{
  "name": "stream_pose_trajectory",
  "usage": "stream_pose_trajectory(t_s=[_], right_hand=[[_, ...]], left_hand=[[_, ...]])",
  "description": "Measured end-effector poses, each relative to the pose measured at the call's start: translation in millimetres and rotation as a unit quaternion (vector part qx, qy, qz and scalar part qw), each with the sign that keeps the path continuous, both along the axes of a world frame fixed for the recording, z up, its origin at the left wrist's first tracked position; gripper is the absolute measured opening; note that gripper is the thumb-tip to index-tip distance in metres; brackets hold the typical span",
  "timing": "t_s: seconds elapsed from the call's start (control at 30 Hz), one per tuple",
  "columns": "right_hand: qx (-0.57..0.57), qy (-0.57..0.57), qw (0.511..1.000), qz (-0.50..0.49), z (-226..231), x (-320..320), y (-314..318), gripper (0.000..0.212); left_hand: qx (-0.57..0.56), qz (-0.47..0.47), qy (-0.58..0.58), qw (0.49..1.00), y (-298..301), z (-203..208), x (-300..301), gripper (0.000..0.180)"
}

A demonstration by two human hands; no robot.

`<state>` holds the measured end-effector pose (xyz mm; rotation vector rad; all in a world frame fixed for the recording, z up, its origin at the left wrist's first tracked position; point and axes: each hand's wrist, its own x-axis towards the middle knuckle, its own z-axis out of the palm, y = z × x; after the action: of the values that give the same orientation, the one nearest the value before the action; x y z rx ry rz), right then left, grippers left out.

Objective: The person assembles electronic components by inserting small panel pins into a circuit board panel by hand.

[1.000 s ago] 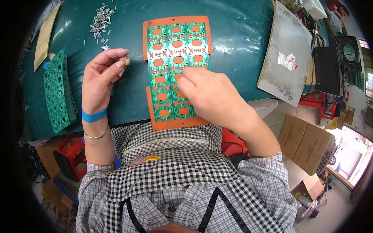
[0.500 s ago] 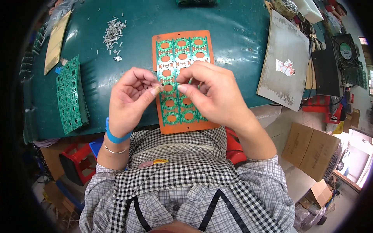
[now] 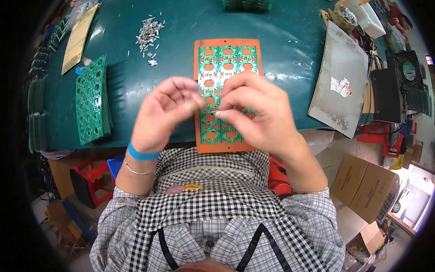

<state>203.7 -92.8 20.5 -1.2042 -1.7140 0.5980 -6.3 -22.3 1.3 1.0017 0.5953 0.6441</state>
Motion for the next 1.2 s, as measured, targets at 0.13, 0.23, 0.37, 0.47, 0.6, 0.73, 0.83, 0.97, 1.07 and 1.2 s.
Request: stream_pose_trajectory(t_s=[0.13, 0.23, 0.37, 0.47, 0.6, 0.73, 0.83, 0.97, 1.07, 1.2], right_hand=[[-0.199, 0.019, 0.980, -0.019, -11.5, 11.1, -23.5, 0.011], [-0.174, -0.029, 0.984, -0.014, -24.5, 9.9, -33.2, 0.011], [-0.145, -0.050, 0.988, -0.010, -32.7, 10.5, -34.2, 0.010], [-0.135, -0.050, 0.990, -0.012, -33.2, 10.0, -34.3, 0.010], [-0.137, -0.060, 0.989, -0.010, -31.0, 8.4, -33.9, 0.011], [-0.089, -0.075, 0.993, -0.005, -35.5, 6.2, -33.2, 0.013], [-0.047, -0.130, 0.990, 0.007, -34.4, 4.8, -31.5, 0.016], [-0.020, -0.165, 0.986, 0.019, -34.4, 2.5, -31.7, 0.019], [-0.037, -0.122, 0.992, 0.009, -36.6, 5.5, -32.0, 0.019], [-0.024, -0.138, 0.989, 0.041, -34.6, 8.6, -27.8, 0.018]], left_hand=[[-0.073, 0.127, -0.081, 0.986, 30.7, -31.5, -23.9, 0.042], [-0.106, 0.151, -0.077, 0.980, 33.2, -35.3, -29.6, 0.037], [-0.123, 0.154, -0.045, 0.979, 28.5, -32.3, -26.5, 0.032], [-0.118, 0.152, -0.056, 0.980, 27.0, -33.1, -24.6, 0.034], [-0.117, 0.152, -0.054, 0.980, 24.9, -35.1, -24.7, 0.036], [-0.102, 0.143, -0.048, 0.983, 24.0, -40.6, -28.6, 0.037], [-0.088, 0.136, -0.039, 0.986, 19.1, -33.6, -25.1, 0.039], [-0.089, 0.129, -0.034, 0.987, 17.7, -36.7, -25.7, 0.051], [-0.059, 0.110, -0.024, 0.992, 18.4, -39.4, -28.4, 0.052], [-0.030, 0.112, -0.005, 0.993, 14.4, -30.2, -23.5, 0.050]])
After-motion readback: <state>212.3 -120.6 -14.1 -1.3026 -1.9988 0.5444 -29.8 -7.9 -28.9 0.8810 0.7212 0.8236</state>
